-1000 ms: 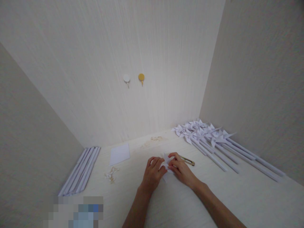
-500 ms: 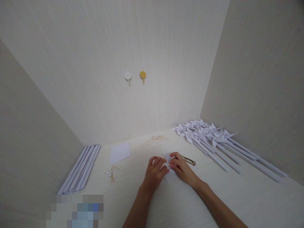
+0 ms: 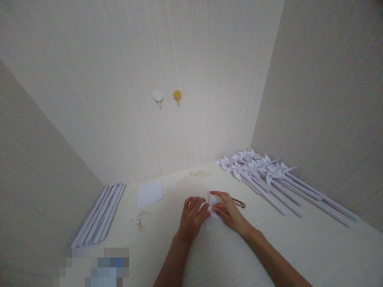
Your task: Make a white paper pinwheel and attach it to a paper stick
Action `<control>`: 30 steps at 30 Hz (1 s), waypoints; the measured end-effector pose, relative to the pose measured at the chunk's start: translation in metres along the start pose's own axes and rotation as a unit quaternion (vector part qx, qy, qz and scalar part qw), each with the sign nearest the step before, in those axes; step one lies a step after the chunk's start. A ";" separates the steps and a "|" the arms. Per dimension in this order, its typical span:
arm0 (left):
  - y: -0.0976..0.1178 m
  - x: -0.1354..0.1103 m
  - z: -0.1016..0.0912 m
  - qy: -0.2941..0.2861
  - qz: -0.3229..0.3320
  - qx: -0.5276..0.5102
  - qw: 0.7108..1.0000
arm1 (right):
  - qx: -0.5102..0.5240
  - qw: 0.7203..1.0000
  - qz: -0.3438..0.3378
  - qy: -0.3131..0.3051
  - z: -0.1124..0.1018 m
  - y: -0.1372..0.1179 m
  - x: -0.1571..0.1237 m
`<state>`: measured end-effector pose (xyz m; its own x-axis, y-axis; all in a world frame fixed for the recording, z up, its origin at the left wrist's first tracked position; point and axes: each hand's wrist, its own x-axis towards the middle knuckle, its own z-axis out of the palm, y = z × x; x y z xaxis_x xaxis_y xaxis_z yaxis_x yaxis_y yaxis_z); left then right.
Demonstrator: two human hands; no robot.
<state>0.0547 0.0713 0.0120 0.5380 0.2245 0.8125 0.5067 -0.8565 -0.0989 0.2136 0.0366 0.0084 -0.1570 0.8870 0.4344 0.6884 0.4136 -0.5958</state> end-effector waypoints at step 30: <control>0.006 0.002 0.012 -0.095 -0.052 -0.077 0.991 | -0.023 0.999 -0.021 0.010 0.010 -0.004 -0.004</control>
<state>0.0666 0.0720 0.0063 0.6121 0.3866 0.6898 0.4654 -0.8814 0.0810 0.2044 0.0331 0.0020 -0.1724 0.8640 0.4731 0.7136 0.4406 -0.5446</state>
